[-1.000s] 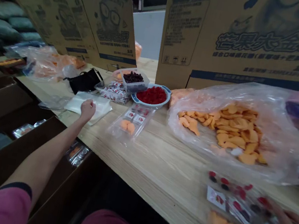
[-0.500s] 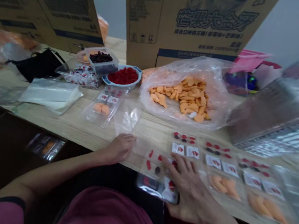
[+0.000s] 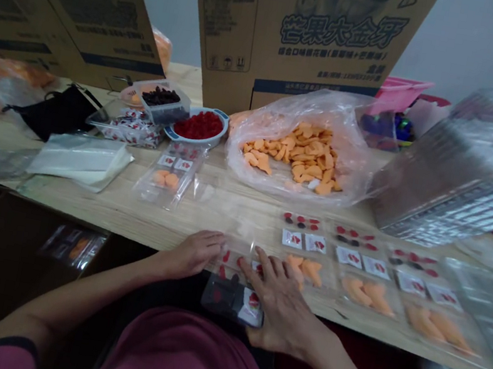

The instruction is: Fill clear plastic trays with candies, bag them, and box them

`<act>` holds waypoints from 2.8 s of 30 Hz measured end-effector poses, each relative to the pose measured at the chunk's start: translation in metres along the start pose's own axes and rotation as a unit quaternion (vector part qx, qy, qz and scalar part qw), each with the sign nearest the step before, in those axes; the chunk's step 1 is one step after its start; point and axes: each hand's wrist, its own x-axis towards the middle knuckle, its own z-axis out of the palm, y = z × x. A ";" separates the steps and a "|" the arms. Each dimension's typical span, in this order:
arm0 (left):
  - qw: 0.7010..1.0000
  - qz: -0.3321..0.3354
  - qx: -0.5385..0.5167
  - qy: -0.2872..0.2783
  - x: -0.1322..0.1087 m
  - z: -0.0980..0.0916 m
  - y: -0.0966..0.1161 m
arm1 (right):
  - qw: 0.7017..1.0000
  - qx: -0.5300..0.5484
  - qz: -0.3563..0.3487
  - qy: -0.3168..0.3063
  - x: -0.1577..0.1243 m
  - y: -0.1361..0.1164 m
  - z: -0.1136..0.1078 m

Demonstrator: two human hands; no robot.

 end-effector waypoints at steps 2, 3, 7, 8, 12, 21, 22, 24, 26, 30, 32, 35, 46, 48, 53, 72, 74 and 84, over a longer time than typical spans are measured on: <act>1.000 0.017 -0.011 -0.005 -0.001 -0.002 -0.001 | 1.000 0.002 -0.004 0.002 -0.002 -0.003 0.003; 1.000 0.022 -0.018 -0.005 -0.002 -0.003 -0.001 | 1.000 0.001 -0.001 0.003 -0.003 -0.004 0.005; 0.996 0.059 -0.063 -0.011 -0.001 -0.006 -0.001 | 0.998 -0.018 0.040 0.034 0.000 -0.007 0.012; 0.995 0.067 -0.073 -0.008 -0.002 -0.006 -0.001 | 0.998 -0.022 0.050 0.040 0.002 -0.008 0.014; 0.995 0.051 -0.086 0.030 -0.009 0.000 -0.003 | 0.992 -0.035 0.104 0.059 0.011 -0.019 0.021; 0.986 -0.009 -0.046 0.161 -0.025 0.012 -0.003 | 0.973 -0.052 0.205 0.092 0.029 -0.040 0.026; 0.985 -0.002 -0.049 0.168 -0.023 0.011 -0.002 | 0.970 -0.052 0.217 0.093 0.033 -0.041 0.028; 0.983 0.008 -0.057 0.175 -0.019 0.008 -0.002 | 0.965 -0.051 0.236 0.103 0.041 -0.044 0.030; 0.983 0.012 -0.063 0.174 -0.017 0.005 -0.005 | 0.961 -0.048 0.246 0.117 0.049 -0.047 0.033; 0.985 0.013 -0.062 0.160 -0.018 0.001 -0.015 | 0.955 -0.029 0.258 0.142 0.056 -0.049 0.038; 0.986 -0.001 -0.050 0.160 -0.020 0.001 -0.019 | 0.955 -0.013 0.251 0.159 0.055 -0.046 0.041; 0.985 -0.020 -0.039 0.170 -0.020 0.003 -0.019 | 0.953 0.006 0.243 0.180 0.051 -0.043 0.044; 0.986 0.013 -0.080 0.147 -0.006 0.008 0.000 | 0.948 -0.016 0.267 0.173 0.071 -0.044 0.041; 0.986 0.010 -0.090 0.138 -0.002 0.008 -0.001 | 0.948 -0.013 0.275 0.161 0.082 -0.046 0.040; 0.990 -0.059 -0.044 0.124 0.014 0.003 -0.002 | 0.956 0.021 0.254 0.148 0.079 -0.039 0.035; 0.999 0.024 -0.028 -0.019 0.013 -0.005 0.017 | 0.974 -0.001 -0.003 0.227 0.048 -0.006 0.036; 1.000 0.008 -0.028 0.002 0.007 -0.008 0.010 | 0.976 -0.009 -0.024 0.216 0.051 -0.007 0.036; 0.996 0.039 -0.061 0.055 -0.001 -0.001 0.012 | 0.974 0.050 -0.022 0.219 0.075 -0.008 0.039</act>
